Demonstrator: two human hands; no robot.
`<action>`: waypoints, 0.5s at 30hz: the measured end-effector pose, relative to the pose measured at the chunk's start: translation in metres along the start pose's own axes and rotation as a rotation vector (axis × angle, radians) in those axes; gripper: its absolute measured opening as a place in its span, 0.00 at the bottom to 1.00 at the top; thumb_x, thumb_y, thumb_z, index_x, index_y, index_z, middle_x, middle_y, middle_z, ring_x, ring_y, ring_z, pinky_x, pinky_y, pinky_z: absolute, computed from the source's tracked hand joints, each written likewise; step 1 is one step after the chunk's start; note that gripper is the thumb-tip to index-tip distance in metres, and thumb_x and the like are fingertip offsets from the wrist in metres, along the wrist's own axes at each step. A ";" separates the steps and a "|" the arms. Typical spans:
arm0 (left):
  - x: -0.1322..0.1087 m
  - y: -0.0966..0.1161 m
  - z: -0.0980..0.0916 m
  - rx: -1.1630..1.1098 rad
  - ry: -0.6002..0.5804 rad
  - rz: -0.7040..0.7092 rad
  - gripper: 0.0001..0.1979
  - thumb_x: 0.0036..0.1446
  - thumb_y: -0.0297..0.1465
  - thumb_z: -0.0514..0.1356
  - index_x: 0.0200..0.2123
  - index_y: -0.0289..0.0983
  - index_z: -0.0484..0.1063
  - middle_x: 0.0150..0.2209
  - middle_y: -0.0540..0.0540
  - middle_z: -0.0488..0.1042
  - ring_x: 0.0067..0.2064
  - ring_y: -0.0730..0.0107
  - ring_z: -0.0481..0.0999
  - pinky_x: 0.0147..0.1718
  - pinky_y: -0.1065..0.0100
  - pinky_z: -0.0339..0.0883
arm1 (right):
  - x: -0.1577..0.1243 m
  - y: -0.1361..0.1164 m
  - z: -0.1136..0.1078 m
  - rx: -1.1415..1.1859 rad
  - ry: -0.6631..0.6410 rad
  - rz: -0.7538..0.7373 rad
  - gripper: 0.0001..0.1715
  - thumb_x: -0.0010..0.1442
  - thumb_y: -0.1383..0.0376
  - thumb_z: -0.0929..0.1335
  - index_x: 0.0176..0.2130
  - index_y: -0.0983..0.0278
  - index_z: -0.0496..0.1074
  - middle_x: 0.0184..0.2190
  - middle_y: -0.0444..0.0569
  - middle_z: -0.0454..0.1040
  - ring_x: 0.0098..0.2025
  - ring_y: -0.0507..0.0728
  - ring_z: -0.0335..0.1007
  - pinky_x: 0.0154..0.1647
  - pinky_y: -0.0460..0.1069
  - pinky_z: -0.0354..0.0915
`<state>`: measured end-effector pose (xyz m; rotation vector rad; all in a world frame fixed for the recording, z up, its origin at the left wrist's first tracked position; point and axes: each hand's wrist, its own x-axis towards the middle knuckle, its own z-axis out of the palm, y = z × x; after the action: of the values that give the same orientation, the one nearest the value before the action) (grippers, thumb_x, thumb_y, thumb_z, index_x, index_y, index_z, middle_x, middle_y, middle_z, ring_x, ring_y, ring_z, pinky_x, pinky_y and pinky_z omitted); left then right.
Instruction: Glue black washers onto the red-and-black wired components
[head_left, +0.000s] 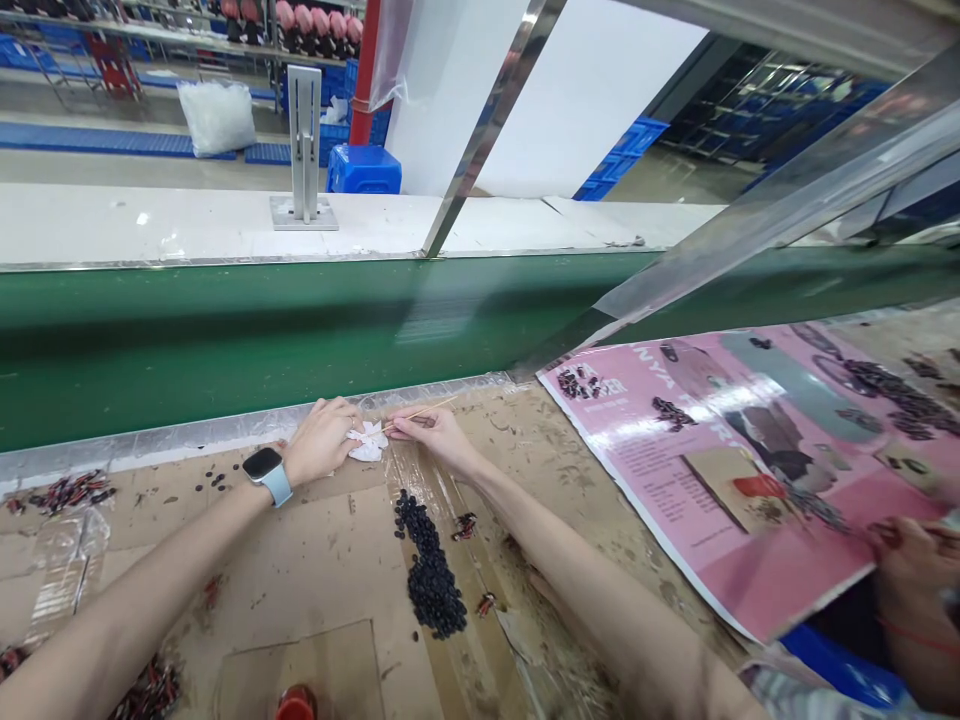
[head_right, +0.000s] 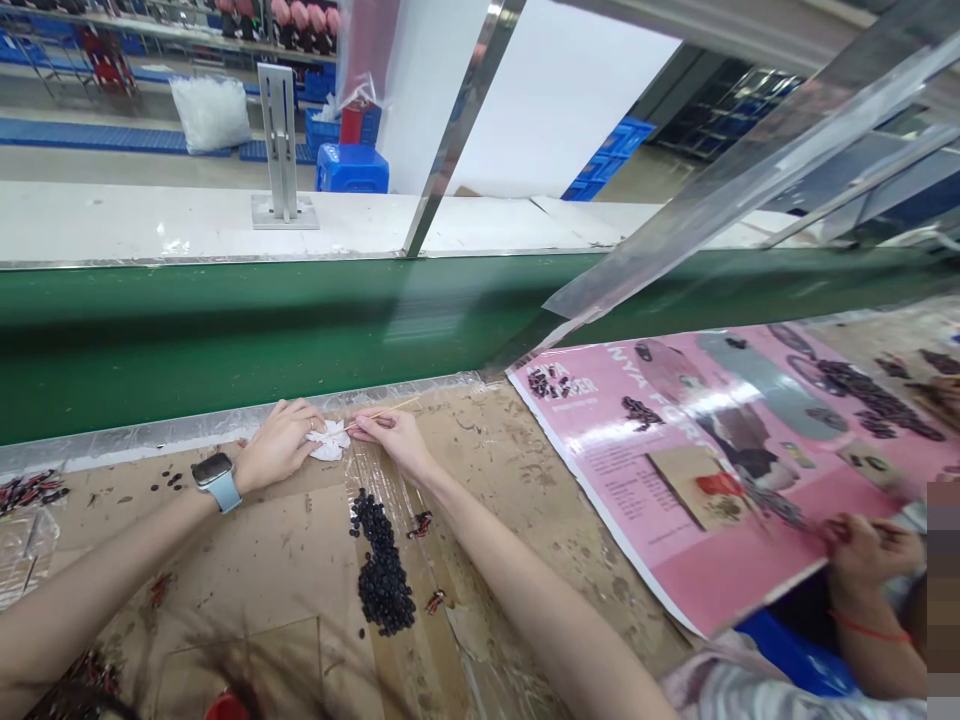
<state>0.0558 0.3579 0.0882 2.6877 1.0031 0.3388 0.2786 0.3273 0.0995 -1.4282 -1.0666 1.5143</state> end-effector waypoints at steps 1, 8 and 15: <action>-0.002 0.005 0.001 0.033 0.007 -0.007 0.20 0.68 0.41 0.69 0.59 0.42 0.76 0.61 0.41 0.80 0.57 0.50 0.84 0.54 0.43 0.83 | -0.003 0.004 0.000 0.034 0.058 -0.003 0.12 0.64 0.64 0.62 0.46 0.66 0.67 0.46 0.49 0.71 0.46 0.55 0.71 0.46 0.54 0.71; -0.018 0.017 0.002 0.123 0.050 -0.071 0.18 0.69 0.41 0.69 0.58 0.42 0.76 0.61 0.42 0.81 0.57 0.51 0.84 0.55 0.43 0.83 | -0.079 -0.011 -0.004 0.253 0.301 -0.134 0.11 0.64 0.65 0.62 0.45 0.66 0.67 0.45 0.49 0.72 0.45 0.54 0.72 0.45 0.53 0.72; -0.020 0.012 0.007 0.054 0.110 -0.155 0.19 0.69 0.41 0.69 0.58 0.42 0.76 0.61 0.42 0.81 0.56 0.51 0.84 0.54 0.43 0.83 | -0.170 -0.058 0.028 0.347 0.261 -0.254 0.15 0.42 0.61 0.76 0.34 0.59 0.75 0.29 0.45 0.82 0.32 0.55 0.82 0.34 0.45 0.80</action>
<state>0.0505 0.3350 0.0832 2.6415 1.2609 0.4383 0.2608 0.1858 0.2125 -1.1614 -0.7509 1.2208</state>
